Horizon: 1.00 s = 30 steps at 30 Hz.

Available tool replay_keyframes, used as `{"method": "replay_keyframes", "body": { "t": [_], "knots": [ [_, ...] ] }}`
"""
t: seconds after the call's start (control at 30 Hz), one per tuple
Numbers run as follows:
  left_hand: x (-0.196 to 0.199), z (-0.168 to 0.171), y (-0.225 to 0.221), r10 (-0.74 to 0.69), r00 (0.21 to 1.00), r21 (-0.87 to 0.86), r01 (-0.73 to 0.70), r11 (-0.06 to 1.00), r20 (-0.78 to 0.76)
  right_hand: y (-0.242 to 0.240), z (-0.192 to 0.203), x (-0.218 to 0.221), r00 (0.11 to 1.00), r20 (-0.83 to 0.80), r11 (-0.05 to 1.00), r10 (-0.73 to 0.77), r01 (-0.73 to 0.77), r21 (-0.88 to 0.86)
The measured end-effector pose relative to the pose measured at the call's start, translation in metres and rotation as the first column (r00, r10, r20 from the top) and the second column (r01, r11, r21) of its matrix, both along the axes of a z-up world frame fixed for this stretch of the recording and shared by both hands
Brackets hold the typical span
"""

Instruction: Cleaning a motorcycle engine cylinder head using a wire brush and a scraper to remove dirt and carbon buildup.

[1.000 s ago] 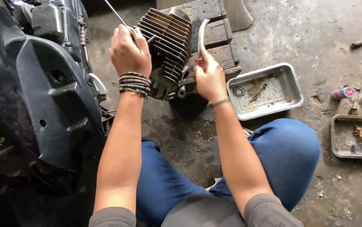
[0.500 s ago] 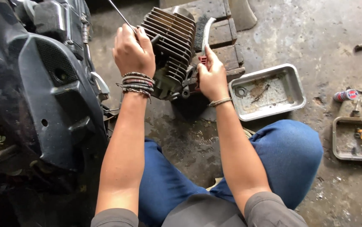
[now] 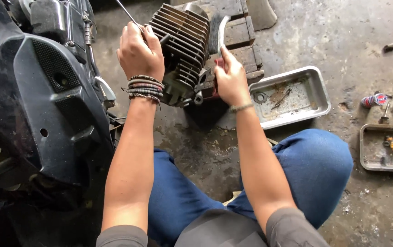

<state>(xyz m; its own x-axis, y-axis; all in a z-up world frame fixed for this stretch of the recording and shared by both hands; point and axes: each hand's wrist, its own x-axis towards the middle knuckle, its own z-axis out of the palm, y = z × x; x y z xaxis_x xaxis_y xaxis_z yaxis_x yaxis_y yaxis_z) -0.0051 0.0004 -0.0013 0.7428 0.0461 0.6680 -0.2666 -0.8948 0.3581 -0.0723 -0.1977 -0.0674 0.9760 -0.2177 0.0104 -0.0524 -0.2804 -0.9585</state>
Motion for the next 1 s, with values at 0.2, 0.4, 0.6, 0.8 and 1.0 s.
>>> {"method": "replay_keyframes", "body": {
  "t": [0.2,0.4,0.6,0.8,1.0],
  "knots": [
    [0.002,0.001,0.0,0.003,1.0,0.004,-0.003,1.0,0.019,0.01,0.026,-0.022,0.995,-0.104,1.0,0.007,-0.006,0.009],
    [-0.005,0.001,0.0,0.008,1.0,-0.017,-0.008,1.0,0.012,0.009,0.023,-0.008,0.996,-0.089,0.989,0.009,-0.022,-0.146],
    [-0.003,0.002,-0.001,-0.005,1.0,-0.028,0.005,1.0,0.021,0.003,0.022,-0.013,0.999,-0.036,0.983,0.029,-0.035,-0.179],
    [-0.005,-0.005,0.001,0.086,0.996,-0.007,-0.086,0.996,-0.01,0.005,-0.015,-0.017,0.991,0.088,0.994,-0.105,0.105,0.003],
    [-0.009,-0.001,0.004,-0.008,1.0,-0.029,0.009,1.0,0.025,0.008,-0.022,-0.014,0.993,0.092,0.949,-0.073,0.041,0.314]
  ]
}}
